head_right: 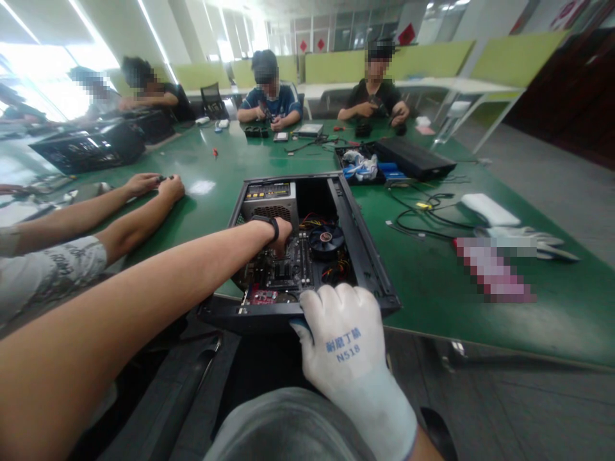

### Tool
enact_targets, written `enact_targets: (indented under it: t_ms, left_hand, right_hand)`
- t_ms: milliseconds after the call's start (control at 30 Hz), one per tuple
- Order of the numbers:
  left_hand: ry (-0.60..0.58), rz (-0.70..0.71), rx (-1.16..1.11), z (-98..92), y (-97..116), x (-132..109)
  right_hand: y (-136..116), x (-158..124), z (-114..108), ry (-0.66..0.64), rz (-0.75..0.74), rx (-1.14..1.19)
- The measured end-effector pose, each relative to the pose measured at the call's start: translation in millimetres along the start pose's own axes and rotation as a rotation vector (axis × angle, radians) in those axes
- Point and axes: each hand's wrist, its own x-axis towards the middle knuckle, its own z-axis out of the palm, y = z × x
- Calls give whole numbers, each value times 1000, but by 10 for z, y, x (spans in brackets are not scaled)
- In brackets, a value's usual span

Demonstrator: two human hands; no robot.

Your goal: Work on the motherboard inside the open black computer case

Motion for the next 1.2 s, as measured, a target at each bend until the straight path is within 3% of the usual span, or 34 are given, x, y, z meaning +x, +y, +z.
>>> enact_targets:
  t_ms: [1200]
  left_hand:
    - [-41,42,31,117,-88,219]
  right_hand:
    - [3,3,-11,3,-10,-6]
